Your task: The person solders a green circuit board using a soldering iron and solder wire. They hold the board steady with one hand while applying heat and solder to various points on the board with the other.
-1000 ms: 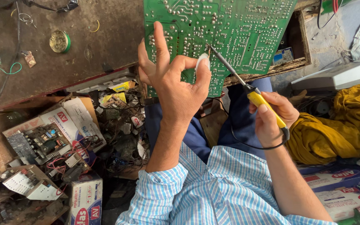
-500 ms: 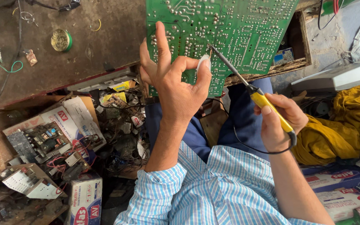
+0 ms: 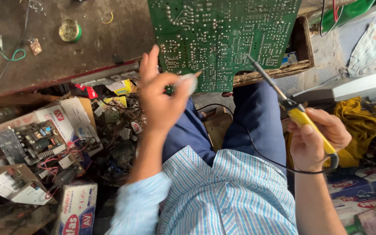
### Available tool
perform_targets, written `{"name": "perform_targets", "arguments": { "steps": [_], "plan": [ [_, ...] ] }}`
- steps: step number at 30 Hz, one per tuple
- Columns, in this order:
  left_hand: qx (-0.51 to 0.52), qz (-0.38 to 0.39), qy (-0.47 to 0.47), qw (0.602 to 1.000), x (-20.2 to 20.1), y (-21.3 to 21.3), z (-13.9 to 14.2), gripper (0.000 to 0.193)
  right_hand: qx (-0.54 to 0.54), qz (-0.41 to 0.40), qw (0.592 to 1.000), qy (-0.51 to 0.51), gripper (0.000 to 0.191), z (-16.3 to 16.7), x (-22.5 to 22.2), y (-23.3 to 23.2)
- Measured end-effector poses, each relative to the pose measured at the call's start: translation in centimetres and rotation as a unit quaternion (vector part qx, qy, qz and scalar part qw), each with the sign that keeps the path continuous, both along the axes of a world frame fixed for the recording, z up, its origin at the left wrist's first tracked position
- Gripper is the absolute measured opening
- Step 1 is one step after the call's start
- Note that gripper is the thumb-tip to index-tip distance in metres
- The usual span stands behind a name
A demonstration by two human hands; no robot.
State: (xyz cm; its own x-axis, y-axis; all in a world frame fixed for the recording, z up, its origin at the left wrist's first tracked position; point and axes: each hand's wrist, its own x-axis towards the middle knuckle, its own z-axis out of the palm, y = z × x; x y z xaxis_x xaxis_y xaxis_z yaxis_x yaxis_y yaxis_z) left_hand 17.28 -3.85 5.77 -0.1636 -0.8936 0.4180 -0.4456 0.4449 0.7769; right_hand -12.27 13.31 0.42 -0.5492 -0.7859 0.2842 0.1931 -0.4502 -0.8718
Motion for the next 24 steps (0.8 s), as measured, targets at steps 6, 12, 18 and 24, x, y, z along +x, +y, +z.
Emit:
{"name": "perform_targets", "arguments": {
  "steps": [6, 12, 18, 24],
  "plan": [
    [0.379, -0.161, 0.085, 0.908, 26.2, 9.6, 10.2, 0.017, -0.012, 0.003, 1.000, -0.027, 0.029, 0.0, -1.4, 0.3],
    [0.409, 0.305, -0.123, 0.851, 35.0, 13.3, 1.3, 0.013, 0.001, -0.026, 0.999, 0.038, 0.028, 0.4, -2.4, 0.7],
    [0.191, 0.187, 0.013, 0.964, 23.7, 2.5, -2.7, 0.007, -0.017, -0.009, 0.999, 0.044, 0.026, -0.8, -3.1, 1.8],
    [-0.142, 0.173, -0.169, 0.960, 22.1, -8.9, 0.7, 0.013, 0.061, 0.053, 0.993, -0.087, 0.037, -4.3, -5.8, 3.6]
  ]
}}
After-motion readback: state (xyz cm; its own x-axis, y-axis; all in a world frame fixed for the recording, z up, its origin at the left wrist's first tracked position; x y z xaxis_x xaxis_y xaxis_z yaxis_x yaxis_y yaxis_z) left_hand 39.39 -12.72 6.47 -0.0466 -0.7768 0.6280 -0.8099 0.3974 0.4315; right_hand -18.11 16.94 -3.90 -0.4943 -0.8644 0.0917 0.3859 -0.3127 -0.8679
